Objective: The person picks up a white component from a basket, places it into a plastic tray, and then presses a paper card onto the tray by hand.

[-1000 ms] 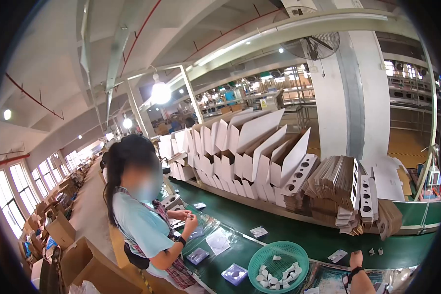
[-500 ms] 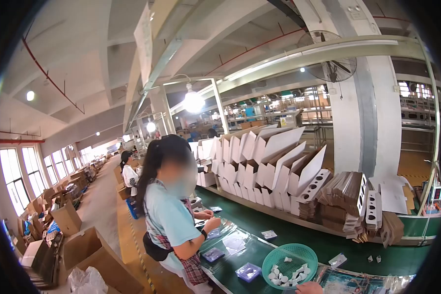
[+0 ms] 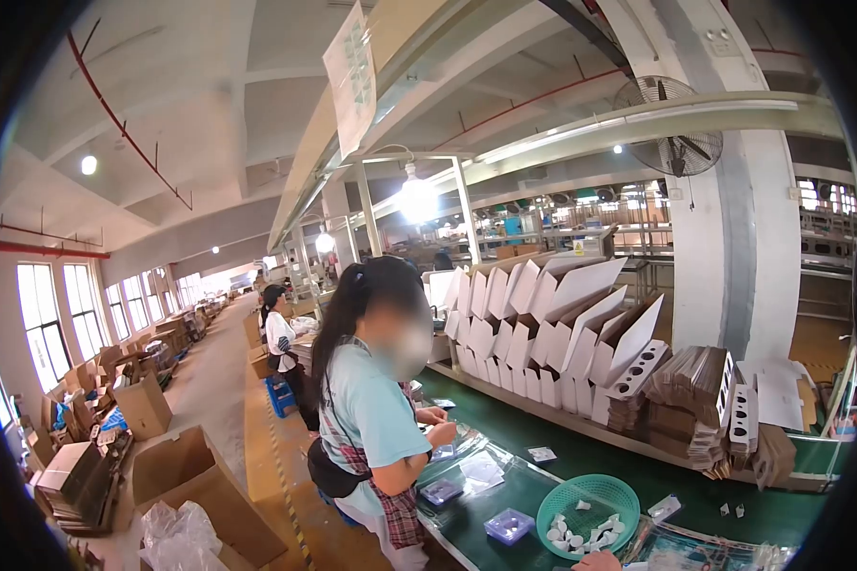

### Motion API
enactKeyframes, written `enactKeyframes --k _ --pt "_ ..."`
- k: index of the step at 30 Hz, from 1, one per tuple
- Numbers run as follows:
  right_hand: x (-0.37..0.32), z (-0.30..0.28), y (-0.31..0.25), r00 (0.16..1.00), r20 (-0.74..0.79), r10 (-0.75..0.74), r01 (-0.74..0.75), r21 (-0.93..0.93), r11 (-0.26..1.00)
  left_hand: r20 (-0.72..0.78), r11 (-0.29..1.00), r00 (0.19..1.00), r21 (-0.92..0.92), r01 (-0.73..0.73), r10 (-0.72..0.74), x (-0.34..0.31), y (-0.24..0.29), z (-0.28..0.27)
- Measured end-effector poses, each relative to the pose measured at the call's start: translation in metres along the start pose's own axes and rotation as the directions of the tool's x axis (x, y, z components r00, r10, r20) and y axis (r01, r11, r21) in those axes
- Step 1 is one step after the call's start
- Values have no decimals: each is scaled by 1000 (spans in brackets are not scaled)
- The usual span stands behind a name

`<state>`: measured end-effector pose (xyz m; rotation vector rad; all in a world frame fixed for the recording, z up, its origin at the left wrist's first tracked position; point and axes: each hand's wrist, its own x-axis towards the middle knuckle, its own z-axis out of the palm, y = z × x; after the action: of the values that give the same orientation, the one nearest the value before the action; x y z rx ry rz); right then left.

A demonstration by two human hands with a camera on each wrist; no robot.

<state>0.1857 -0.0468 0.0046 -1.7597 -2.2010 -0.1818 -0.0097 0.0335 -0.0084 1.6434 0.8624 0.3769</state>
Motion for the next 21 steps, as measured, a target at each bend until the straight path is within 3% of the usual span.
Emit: enactKeyframes --k 2,5,8,10,11,13,17,19,20,21 --pt "5 5 -1 996 81 45 -48 23 999 -36 996 997 60 -69 72 6 -1 -7" --pt "10 4 -7 999 -34 37 -32 130 991 -79 973 980 161 -166 180 18 -3 -21" --pt "11 7 -5 988 63 140 -151 249 956 -111 934 953 261 -245 281 31 -5 -36" --pt "11 29 4 938 251 241 -317 335 887 -124 898 929 330 -293 348 41 -6 -46" --pt "10 34 5 937 254 242 -320 336 886 -127 877 916 363 -315 381 46 -6 -50" --pt "9 41 5 977 191 97 -140 227 964 -126 831 886 426 -357 445 58 -6 -60" --pt "7 56 4 968 172 181 -222 260 940 -111 717 810 544 -436 576 88 -3 -80" --pt "8 43 1 964 26 264 -264 216 940 -84 662 779 589 -464 621 100 -7 -86" --pt "24 37 14 810 494 317 -493 281 824 -57 649 782 597 -472 621 96 -21 -79" --pt "25 1 0 853 444 274 -454 373 809 -20 652 798 589 -477 602 81 -43 -61"
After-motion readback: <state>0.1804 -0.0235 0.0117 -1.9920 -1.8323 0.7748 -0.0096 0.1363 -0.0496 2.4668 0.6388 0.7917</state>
